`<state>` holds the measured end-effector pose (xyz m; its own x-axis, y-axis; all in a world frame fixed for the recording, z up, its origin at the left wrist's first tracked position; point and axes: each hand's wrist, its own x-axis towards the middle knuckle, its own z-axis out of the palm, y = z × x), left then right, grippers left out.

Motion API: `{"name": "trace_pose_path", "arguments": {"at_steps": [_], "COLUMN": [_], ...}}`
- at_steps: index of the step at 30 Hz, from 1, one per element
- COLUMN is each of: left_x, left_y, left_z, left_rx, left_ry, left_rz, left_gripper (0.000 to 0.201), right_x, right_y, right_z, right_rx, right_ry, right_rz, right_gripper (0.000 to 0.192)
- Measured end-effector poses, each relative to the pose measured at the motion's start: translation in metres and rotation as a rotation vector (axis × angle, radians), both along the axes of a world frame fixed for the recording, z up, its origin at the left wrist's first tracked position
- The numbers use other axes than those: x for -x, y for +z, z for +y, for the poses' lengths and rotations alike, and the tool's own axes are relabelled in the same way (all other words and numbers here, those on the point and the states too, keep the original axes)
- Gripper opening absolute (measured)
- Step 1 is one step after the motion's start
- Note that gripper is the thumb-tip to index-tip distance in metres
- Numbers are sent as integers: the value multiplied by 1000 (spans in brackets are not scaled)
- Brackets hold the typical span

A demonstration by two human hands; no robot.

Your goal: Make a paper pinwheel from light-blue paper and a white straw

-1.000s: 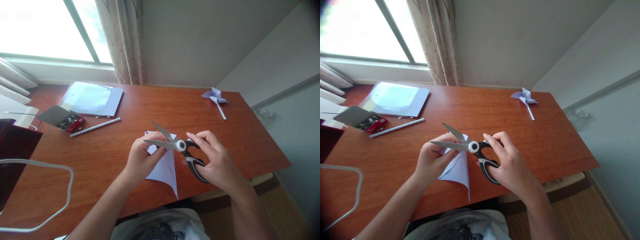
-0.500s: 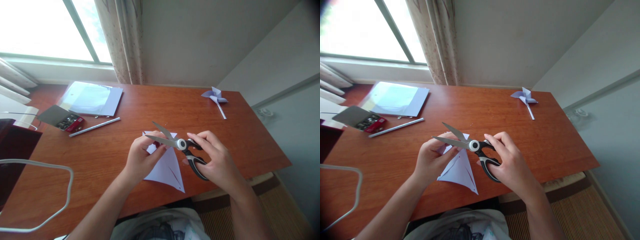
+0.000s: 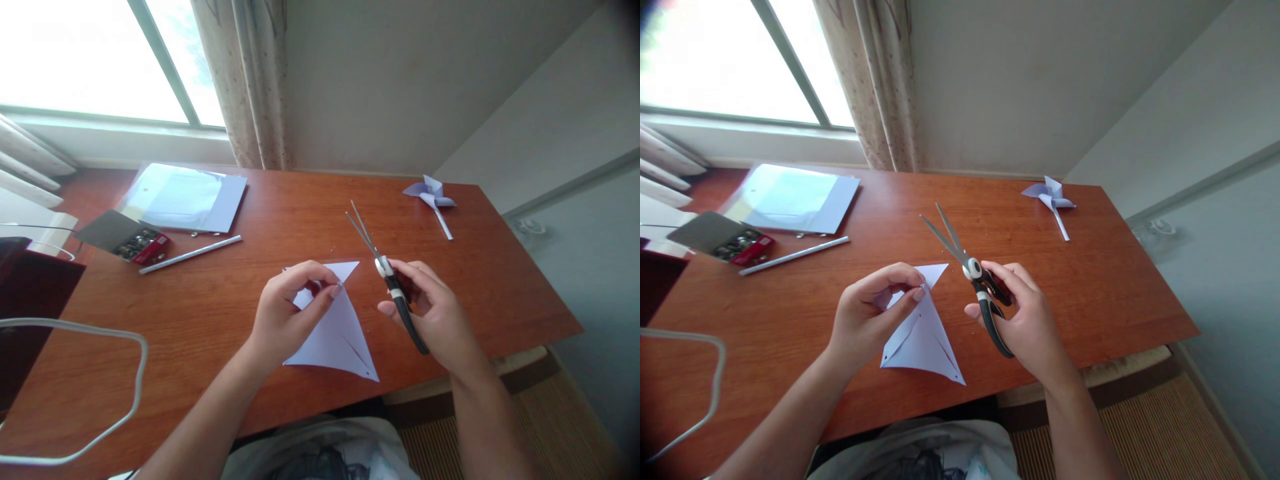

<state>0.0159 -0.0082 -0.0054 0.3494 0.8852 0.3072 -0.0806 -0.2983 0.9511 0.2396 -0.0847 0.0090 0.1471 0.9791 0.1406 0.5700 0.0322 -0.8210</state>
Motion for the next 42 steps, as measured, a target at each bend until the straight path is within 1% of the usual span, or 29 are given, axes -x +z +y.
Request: {"name": "trace_pose_path", "arguments": {"at_steps": [3,6,9,14,17,21,32,38,42], "left_x": [-1,-1,0,0,0,0,0,0,0], "left_y": [-2,-3,-4,-3,-4,-5,-7,-8,-8], "left_z": [0,0,0,0,0,0,0,1,0], "left_rx": [30,69,92,99,105,124,124,128,136], "left_ry": [12,29,43,38,31,26,28,45,51], "left_rz": [-25,-32,-23,-32,-36,-36,-31,-15,-9], "left_gripper": [2,2,2,3,4,6,7,6,7], "right_x": [-10,-20,-28,-37,-41,-47,-58,-59,-62], "right_y": [-21,-40,-51,-56,-60,-64,-65,-66,-66], "right_z": [5,8,7,4,3,3,0,2,2], "right_rx": [47,72,71,14,19,40,80,109,143], "right_ry": [-93,-156,-200,-280,-308,-324,-384,-391,-359], "right_rz": [4,-18,-134,-414,-504,-530,-576,-599,-616], "right_gripper": [48,55,53,47,47,46,46,50,47]}}
